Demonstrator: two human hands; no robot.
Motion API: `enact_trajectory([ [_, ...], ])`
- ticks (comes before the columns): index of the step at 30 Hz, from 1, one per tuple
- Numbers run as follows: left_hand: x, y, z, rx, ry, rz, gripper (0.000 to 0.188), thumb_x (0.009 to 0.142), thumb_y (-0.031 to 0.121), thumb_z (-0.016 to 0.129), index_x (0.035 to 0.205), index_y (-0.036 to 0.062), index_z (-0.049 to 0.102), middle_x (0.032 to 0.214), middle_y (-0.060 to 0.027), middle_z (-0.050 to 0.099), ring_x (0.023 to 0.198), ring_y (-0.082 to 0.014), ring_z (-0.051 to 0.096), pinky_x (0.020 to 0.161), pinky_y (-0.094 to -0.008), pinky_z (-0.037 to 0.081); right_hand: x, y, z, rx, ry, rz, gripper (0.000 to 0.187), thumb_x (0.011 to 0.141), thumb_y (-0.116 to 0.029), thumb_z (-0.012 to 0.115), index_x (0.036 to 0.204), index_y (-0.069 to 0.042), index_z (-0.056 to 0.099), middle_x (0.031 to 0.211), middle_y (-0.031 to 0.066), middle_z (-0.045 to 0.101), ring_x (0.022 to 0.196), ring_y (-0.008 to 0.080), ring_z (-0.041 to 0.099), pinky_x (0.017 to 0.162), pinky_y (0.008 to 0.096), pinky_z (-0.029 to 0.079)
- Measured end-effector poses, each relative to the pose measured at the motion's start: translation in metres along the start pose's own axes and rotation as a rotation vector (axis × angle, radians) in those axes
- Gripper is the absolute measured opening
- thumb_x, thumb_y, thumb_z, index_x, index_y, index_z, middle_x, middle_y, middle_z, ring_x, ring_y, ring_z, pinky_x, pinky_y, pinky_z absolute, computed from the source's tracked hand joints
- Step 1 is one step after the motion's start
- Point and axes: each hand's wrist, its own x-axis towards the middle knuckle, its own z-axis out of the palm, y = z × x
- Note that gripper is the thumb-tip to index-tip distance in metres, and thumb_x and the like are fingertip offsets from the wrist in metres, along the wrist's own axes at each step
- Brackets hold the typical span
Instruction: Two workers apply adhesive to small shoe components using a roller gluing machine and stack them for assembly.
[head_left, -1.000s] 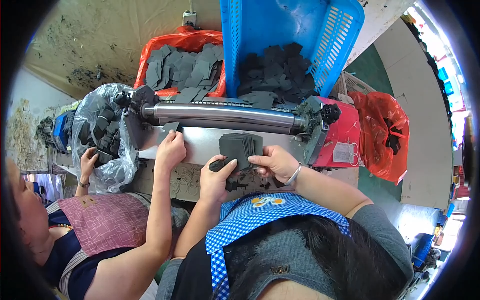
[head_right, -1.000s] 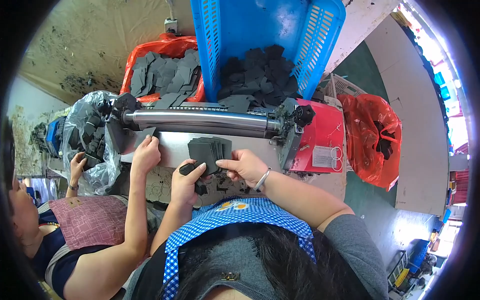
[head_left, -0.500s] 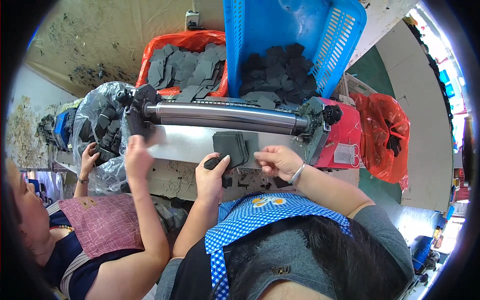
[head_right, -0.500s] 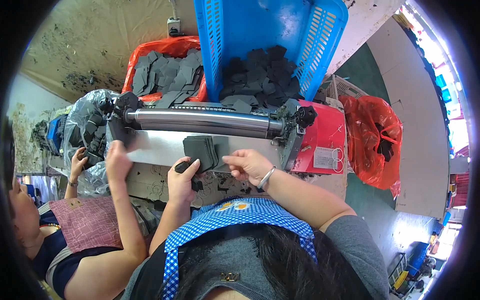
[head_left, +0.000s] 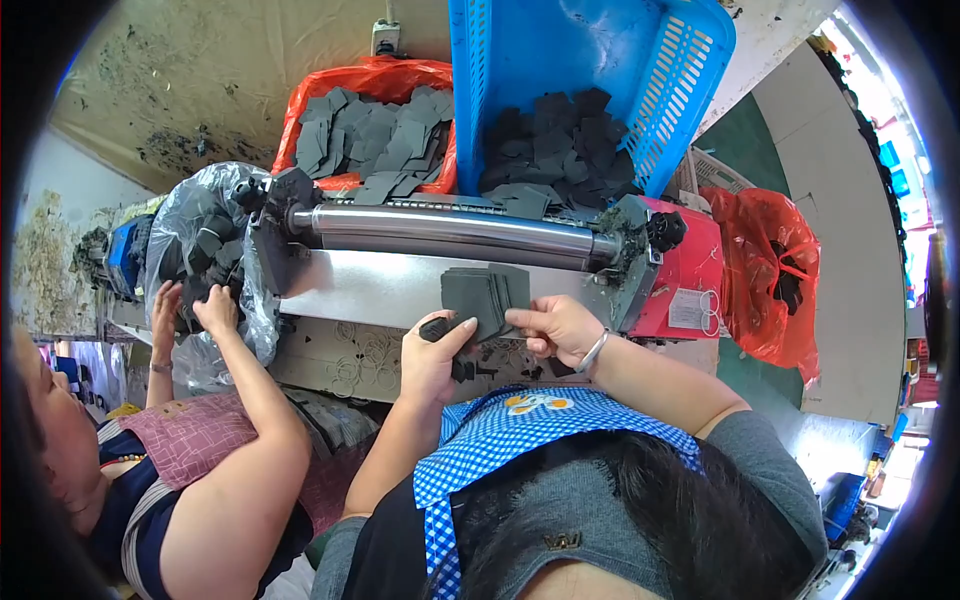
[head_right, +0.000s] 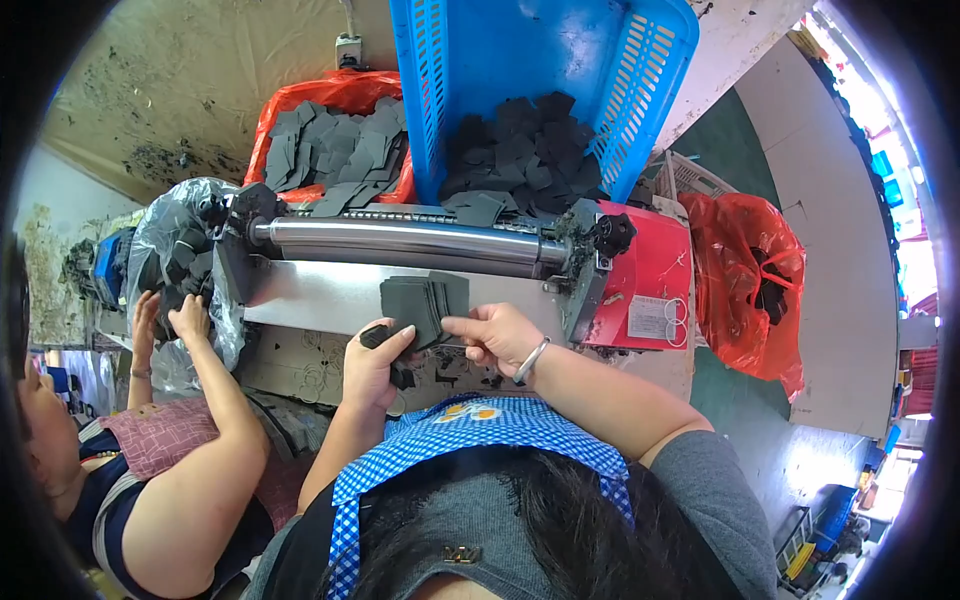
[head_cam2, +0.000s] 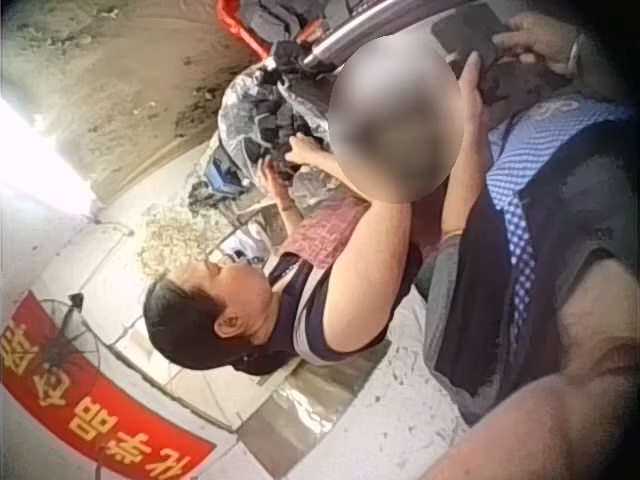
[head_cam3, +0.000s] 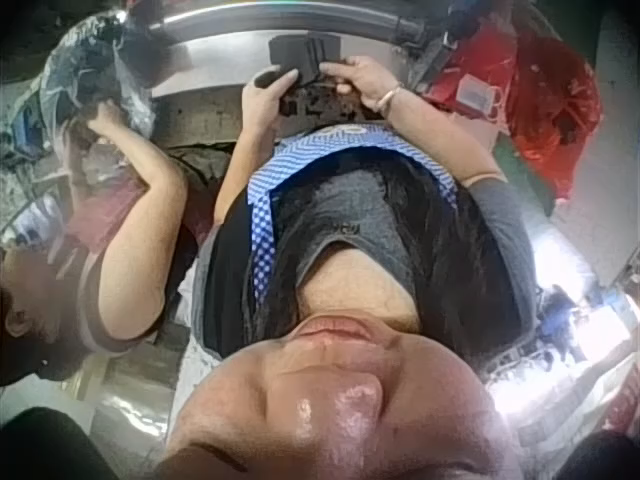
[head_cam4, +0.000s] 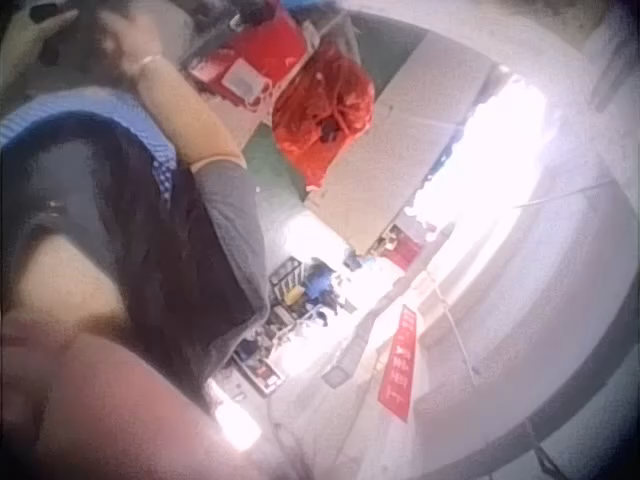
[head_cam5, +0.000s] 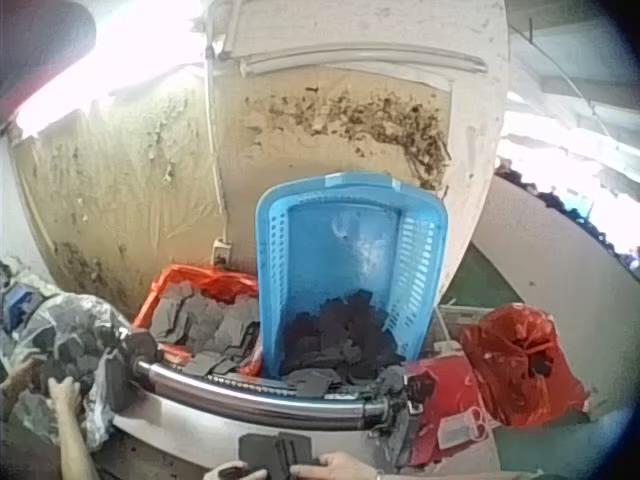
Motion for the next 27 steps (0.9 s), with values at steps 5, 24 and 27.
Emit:
enact_trajectory([
  [5, -0.002, 0.007, 0.006, -0.047, 0.063, 0.005, 0.021, 0.073, 0.000, 0.068, 0.089, -0.0038, 0.056, 0.075, -0.0074, 0.059, 0.058, -0.0127, 0.058, 0.051, -0.0236, 0.049, 0.005, -0.012, -0.006, 0.165, 0.260, -0.100, 0.022, 0.083, -0.022, 0.063, 0.086, -0.002, 0.054, 0.073, 0.0062, 0.060, 0.057, 0.0117, 0.058, 0.050, 0.0210, 0.048],
  [24, 0.005, 0.007, -0.002, 0.033, 0.080, 0.026, 0.020, 0.076, 0.004, 0.067, 0.091, -0.0020, 0.056, 0.078, -0.0066, 0.058, 0.062, -0.0141, 0.057, 0.052, -0.0260, 0.049, 0.000, -0.004, -0.003, -0.069, 0.048, -0.002, 0.021, 0.085, -0.023, 0.059, 0.088, -0.003, 0.054, 0.083, 0.0089, 0.062, 0.058, 0.0133, 0.060, 0.051, 0.0226, 0.047],
  [27, 0.002, 0.011, 0.001, 0.030, 0.100, 0.014, 0.022, 0.076, 0.003, 0.067, 0.094, -0.0016, 0.055, 0.079, -0.0067, 0.058, 0.063, -0.0141, 0.057, 0.052, -0.0264, 0.050, 0.006, -0.009, -0.010, 0.062, 0.218, -0.062, 0.022, 0.085, -0.025, 0.058, 0.087, -0.004, 0.054, 0.080, 0.0077, 0.062, 0.057, 0.0124, 0.059, 0.052, 0.0241, 0.047],
])
